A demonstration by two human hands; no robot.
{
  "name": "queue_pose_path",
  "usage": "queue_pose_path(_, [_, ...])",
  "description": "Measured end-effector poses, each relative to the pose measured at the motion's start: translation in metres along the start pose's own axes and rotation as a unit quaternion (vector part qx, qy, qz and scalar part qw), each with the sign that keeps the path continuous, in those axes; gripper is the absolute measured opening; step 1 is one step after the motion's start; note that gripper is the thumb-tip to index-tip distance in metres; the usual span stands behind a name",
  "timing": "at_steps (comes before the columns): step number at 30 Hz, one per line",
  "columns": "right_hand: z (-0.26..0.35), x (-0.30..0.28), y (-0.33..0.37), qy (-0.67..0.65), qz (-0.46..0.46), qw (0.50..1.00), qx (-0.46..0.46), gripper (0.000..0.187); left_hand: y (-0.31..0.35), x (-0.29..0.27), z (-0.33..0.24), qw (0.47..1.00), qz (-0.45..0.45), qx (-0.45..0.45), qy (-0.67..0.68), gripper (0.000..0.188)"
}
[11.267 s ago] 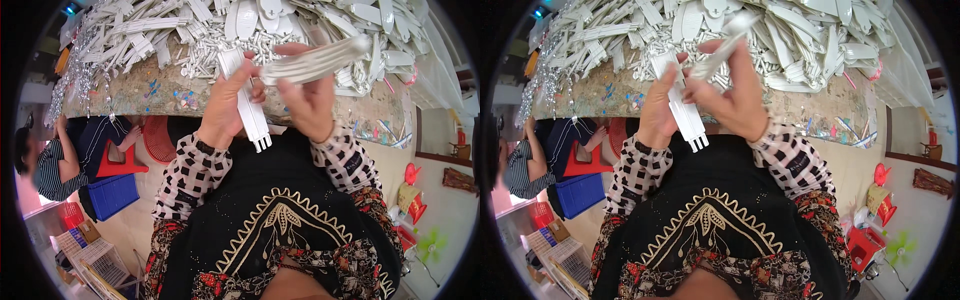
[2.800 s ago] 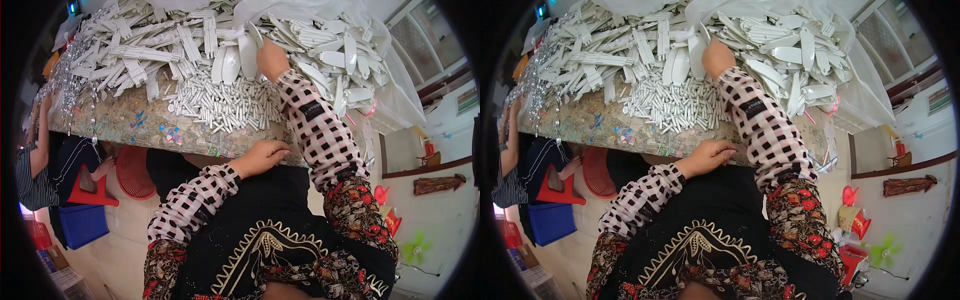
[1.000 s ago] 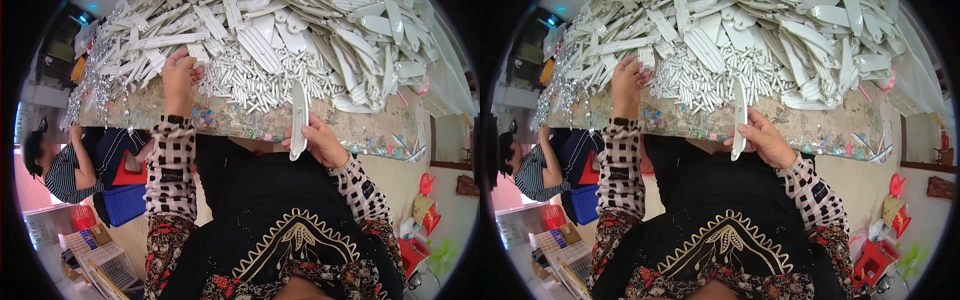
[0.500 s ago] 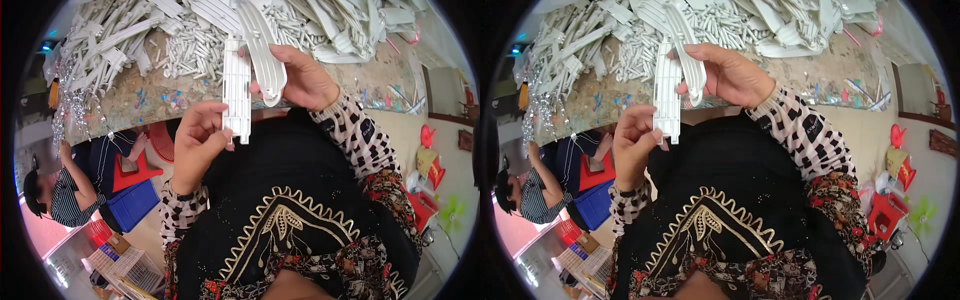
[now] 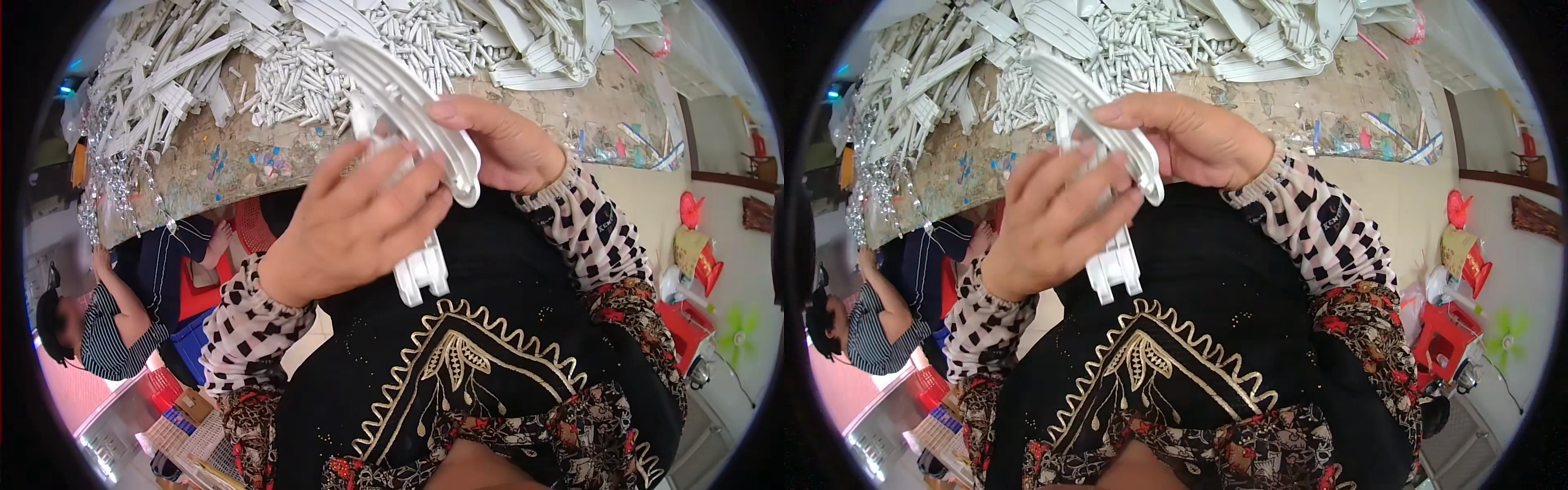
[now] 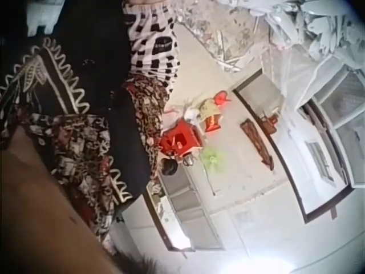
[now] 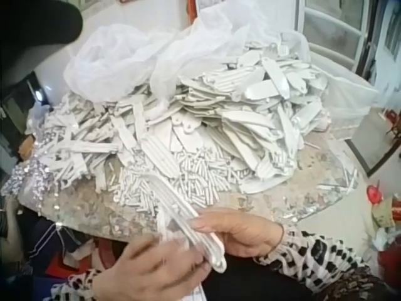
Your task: Assembling or sorting white plastic components by snapping pieces together on a table.
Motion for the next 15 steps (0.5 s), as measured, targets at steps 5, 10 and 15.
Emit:
queue_pose_path(5, [0.015,-0.006,0.01,0.02,-0.042,0.999,-0.018,0.046,0.001,-0.02,0.013,0.988,-0.121,0.0,0.098,0.03])
queue_pose_path(10, [0.027,-0.015,0.036,0.182,-0.167,0.956,-0.161,0.058,0.022,0.031,0.062,0.637,-0.116,-0.419,0.637,0.042])
queue_pose_path(15, [-0.005,0.022,0.034,0.278,-0.014,0.951,-0.135,0.085,0.03,0.063,0.062,0.406,-0.177,-0.361,0.82,0.059])
Point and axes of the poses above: each hand's wrist, its own y-axis away from the middle knuckle, its own x-axis out of the palm, z = x × y, the point moved 6 cm from there along -y, towards the middle knuckle, and after that the axes turned 8 degrees about -y, right-handed, at the moved point
